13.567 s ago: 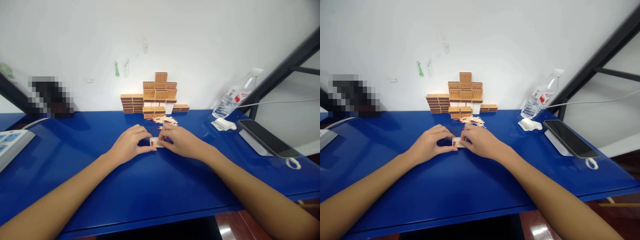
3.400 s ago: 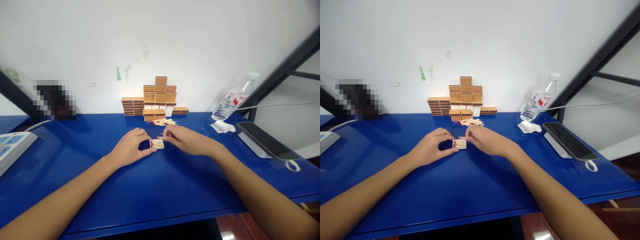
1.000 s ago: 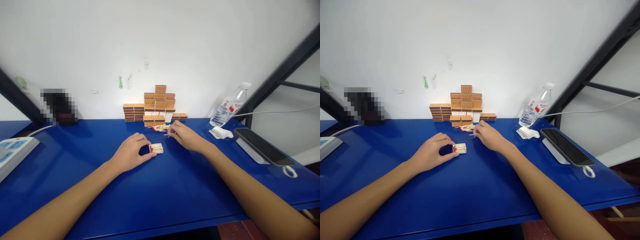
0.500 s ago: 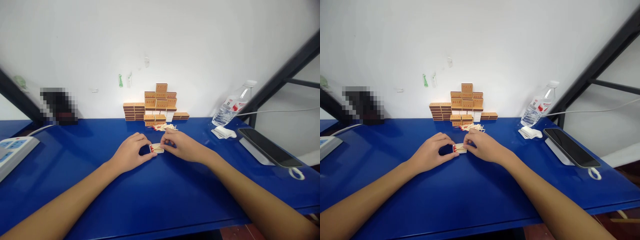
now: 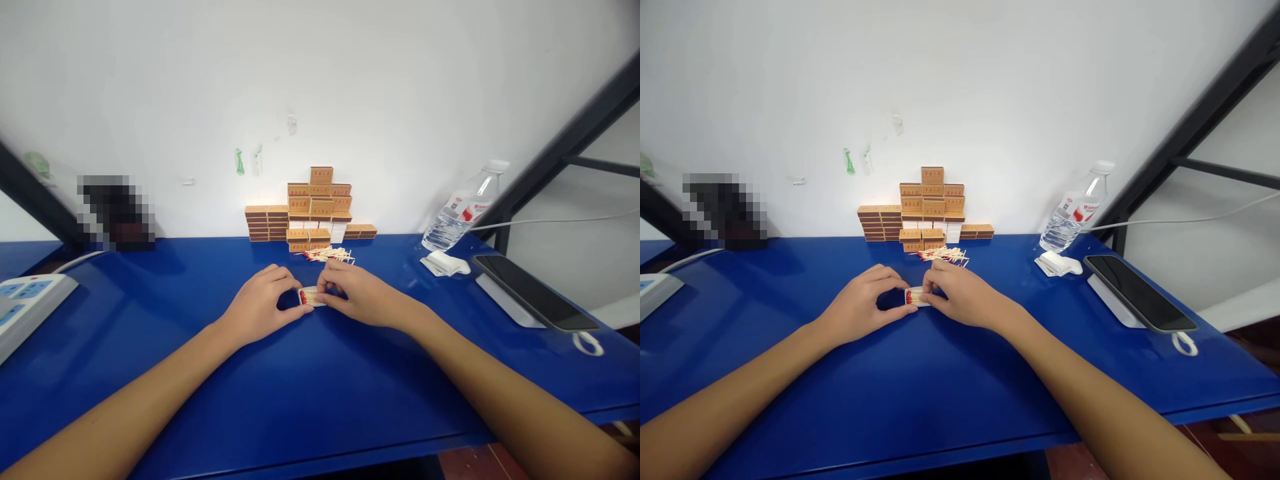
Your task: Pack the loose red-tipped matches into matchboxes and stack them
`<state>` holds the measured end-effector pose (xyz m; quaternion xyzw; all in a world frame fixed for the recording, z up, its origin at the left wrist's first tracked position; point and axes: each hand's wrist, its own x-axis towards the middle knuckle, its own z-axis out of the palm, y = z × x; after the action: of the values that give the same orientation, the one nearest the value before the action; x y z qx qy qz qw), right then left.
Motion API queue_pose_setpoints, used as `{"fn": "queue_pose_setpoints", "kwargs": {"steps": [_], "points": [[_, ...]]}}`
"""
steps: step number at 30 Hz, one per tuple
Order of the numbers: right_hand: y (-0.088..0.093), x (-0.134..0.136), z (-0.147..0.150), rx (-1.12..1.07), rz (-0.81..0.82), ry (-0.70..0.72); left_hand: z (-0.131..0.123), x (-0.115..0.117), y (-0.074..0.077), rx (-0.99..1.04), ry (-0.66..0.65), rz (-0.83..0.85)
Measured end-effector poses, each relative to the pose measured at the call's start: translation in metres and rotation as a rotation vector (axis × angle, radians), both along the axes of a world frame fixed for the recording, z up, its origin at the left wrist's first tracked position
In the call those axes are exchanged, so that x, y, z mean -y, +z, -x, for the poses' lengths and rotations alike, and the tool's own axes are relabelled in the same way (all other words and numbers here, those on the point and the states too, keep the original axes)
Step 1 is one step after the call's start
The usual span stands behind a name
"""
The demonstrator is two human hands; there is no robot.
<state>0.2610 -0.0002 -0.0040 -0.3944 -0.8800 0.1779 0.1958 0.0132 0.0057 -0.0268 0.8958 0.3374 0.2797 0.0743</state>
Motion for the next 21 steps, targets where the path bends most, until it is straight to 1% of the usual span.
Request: {"fn": "queue_pose_setpoints", "kwargs": {"steps": [5, 7, 9, 11, 13, 15, 18, 21], "points": [[0.001, 0.0, -0.001, 0.018, -0.008, 0.008, 0.0, -0.001, 0.001, 0.006, -0.025, 0.015], [0.005, -0.003, -0.005, 0.014, -0.02, 0.013, -0.001, -0.001, 0.001, 0.017, 0.007, 0.031], [0.011, -0.011, -0.015, -0.001, -0.047, -0.029, 0.0, -0.002, 0.001, 0.056, 0.048, 0.04], [0.016, -0.022, -0.032, -0.003, -0.102, -0.15, 0.001, -0.004, 0.001, 0.095, 0.06, 0.044], [0.019, -0.035, -0.053, 0.036, -0.195, -0.326, 0.003, -0.006, 0.002, 0.099, 0.061, 0.043], [0.018, -0.047, -0.074, 0.085, -0.251, -0.502, 0.005, -0.009, 0.002, 0.088, 0.08, 0.036], [0.011, -0.059, -0.097, 0.072, -0.22, -0.74, 0.009, -0.012, 0.001, 0.095, 0.087, 0.031], [0.003, -0.073, -0.104, -0.005, -0.164, -0.853, 0.01, -0.011, 0.002, 0.092, 0.079, 0.038]]}}
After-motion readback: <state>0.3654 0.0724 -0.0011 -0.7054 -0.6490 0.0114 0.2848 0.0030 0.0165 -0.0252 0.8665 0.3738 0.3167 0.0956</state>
